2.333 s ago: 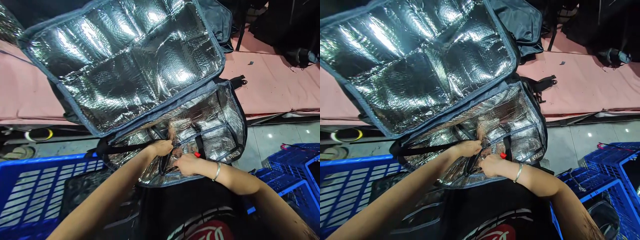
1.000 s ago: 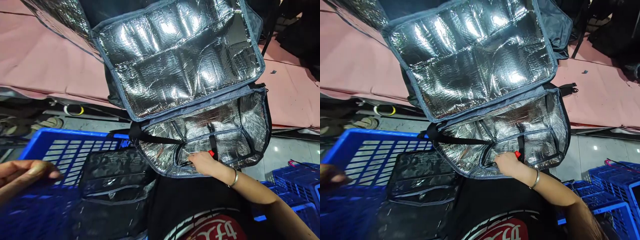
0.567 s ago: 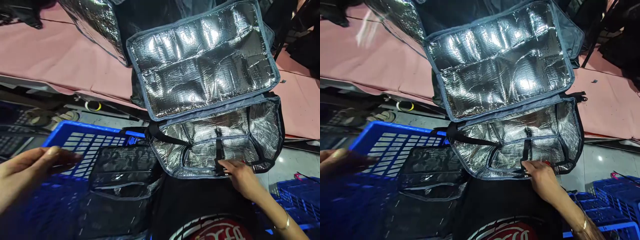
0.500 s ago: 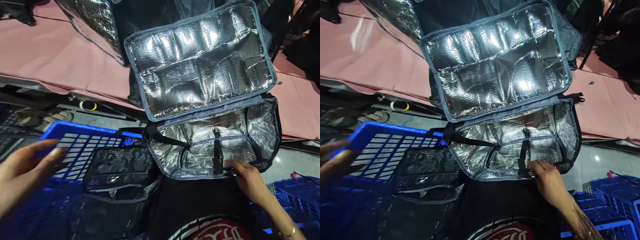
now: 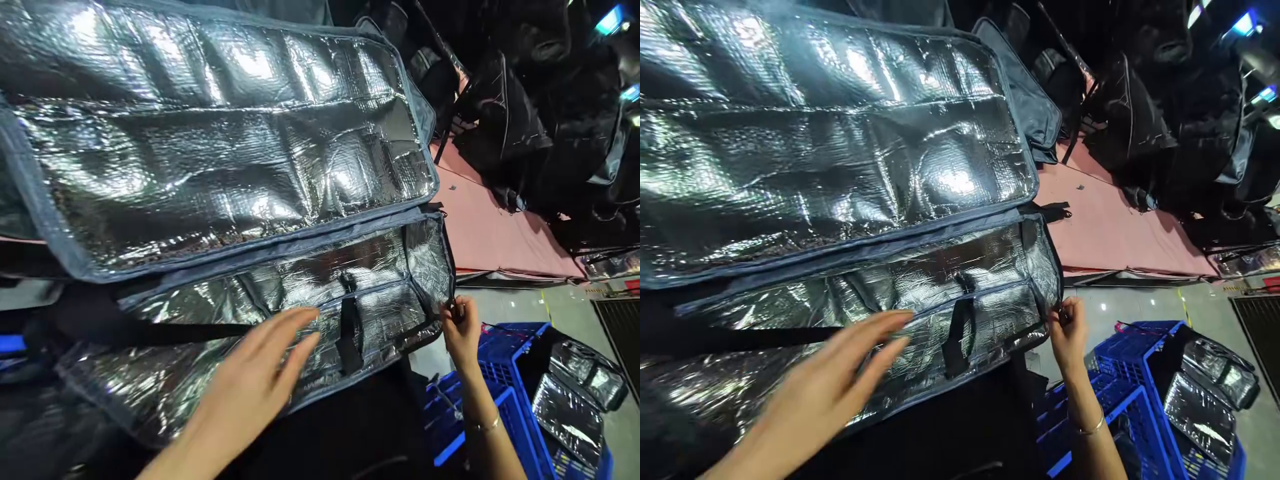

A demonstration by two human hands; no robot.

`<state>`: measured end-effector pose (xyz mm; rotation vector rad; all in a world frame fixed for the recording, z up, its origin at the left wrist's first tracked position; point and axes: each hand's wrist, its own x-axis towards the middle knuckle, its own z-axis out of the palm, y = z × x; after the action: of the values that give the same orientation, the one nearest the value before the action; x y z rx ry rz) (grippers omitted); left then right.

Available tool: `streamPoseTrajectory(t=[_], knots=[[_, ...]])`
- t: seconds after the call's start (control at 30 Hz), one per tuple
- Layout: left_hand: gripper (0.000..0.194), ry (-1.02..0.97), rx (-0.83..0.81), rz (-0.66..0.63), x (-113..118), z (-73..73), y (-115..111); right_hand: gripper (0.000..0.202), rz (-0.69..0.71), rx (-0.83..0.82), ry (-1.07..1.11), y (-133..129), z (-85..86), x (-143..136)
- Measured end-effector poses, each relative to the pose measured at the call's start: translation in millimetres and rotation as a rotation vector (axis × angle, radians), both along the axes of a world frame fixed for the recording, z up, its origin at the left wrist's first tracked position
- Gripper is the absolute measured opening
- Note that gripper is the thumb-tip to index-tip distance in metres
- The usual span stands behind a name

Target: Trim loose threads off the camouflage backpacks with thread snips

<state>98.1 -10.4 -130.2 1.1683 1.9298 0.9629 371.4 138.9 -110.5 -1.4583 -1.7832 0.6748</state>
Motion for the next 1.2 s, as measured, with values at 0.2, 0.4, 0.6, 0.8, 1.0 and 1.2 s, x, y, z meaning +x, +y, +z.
streamPoseTrajectory(t=[0.2,0.4,0.6,0.8,1.0,1.2], knots=[[0.044,-0.158,-0.265,-0.165,30.3,-40.7,36.2,0.022,0.016,-0.059,0.106,6.0,2.3,0.4],[0.051,-0.530,-0.241,-0.036,43.7,-64.2,21.7,0.030,0.015,-0.140,0.196,14.6,-6.4,4.6],[0.070,-0.788,-0.229,0.055,41.8,-60.2,21.7,0.034,0.009,-0.215,0.268,15.8,-12.6,11.0],[0.073,-0.829,-0.297,0.141,37.0,-54.1,15.0,0.034,0.003,-0.190,0.284,13.1,-8.7,7.2],[0.057,-0.770,-0.223,0.160,45.0,-48.4,18.5,0.022,-0.059,0.057,0.201,-9.8,6.1,-10.6],[0.039,-0.694,-0.051,0.265,53.9,-45.1,19.6,0.009,0.373,-0.139,0.038,-36.2,7.4,-55.1]])
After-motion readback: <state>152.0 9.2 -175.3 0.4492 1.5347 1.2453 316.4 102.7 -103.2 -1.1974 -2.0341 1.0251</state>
